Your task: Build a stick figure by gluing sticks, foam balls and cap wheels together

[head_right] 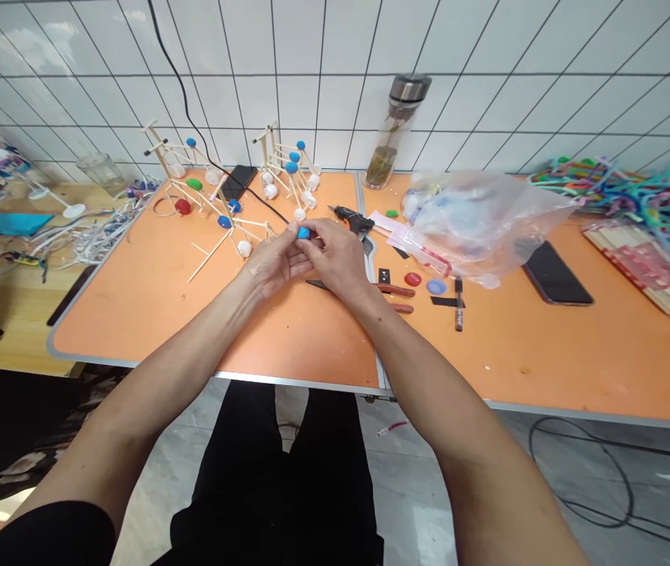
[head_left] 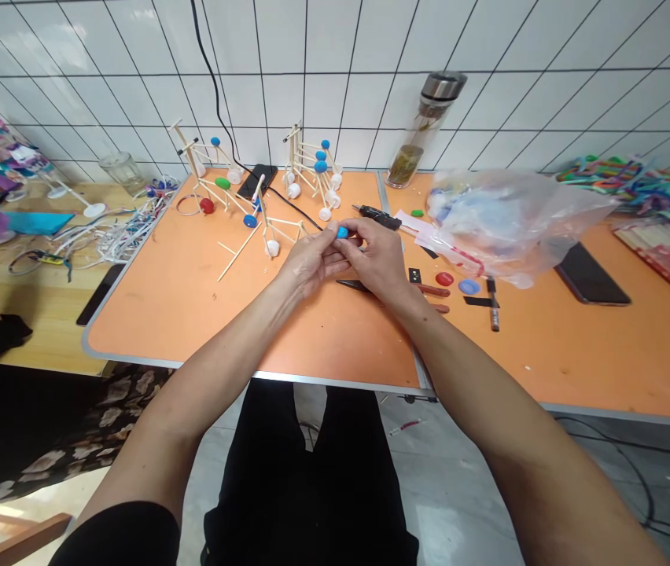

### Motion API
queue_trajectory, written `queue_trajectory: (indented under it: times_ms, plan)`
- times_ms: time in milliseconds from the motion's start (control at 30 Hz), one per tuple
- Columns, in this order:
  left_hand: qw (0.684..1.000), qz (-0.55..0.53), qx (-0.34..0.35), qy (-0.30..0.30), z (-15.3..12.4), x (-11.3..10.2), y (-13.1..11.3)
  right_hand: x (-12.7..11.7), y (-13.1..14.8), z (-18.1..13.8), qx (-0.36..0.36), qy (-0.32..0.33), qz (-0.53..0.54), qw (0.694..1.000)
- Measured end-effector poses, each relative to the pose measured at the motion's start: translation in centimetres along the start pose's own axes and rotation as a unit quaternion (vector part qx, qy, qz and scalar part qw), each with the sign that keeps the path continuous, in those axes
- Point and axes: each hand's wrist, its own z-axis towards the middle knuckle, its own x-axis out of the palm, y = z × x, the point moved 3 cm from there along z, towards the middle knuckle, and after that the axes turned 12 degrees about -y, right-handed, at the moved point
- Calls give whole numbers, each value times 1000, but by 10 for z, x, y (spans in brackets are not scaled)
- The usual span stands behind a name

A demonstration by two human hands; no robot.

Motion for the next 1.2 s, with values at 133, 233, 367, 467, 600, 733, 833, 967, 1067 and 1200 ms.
queue_trajectory:
  times_ms: [133, 233, 367, 467, 600, 733, 833, 967, 1067, 1200]
  plan:
    - [1000, 6, 14, 0, 2, -2, 0, 0, 2, -1, -4, 15, -1, 1000]
    - [1000, 4, 9, -4, 2, -3, 1, -1, 4, -1, -2, 18, 8, 1000]
    - [999, -18, -27, 8, 2, -2, 0, -1, 1, 0, 20, 3, 27, 999]
    - [997, -26, -67, 16, 2, -2, -1, 0, -2, 0, 30, -2, 44, 999]
    - [996, -45, -79, 12, 2, -1, -1, 1, 0, 0, 34, 3, 61, 998]
    - [996, -55, -72, 9, 2, 0, 1, 0, 3, 1, 32, -1, 66, 997]
    - [996, -54, -64, 4, 2, 0, 3, -1, 5, 1, 22, -3, 69, 997]
    - [997, -56, -59, 4, 0, 1, 3, -2, 5, 1, 19, -5, 55, 998]
    - [996, -52, -67, 4, -1, 3, 3, -1, 6, 1, 13, -7, 47, 999]
    - [996, -44, -75, 5, -2, 4, 3, -1, 6, 0, 0, -6, 24, 1000]
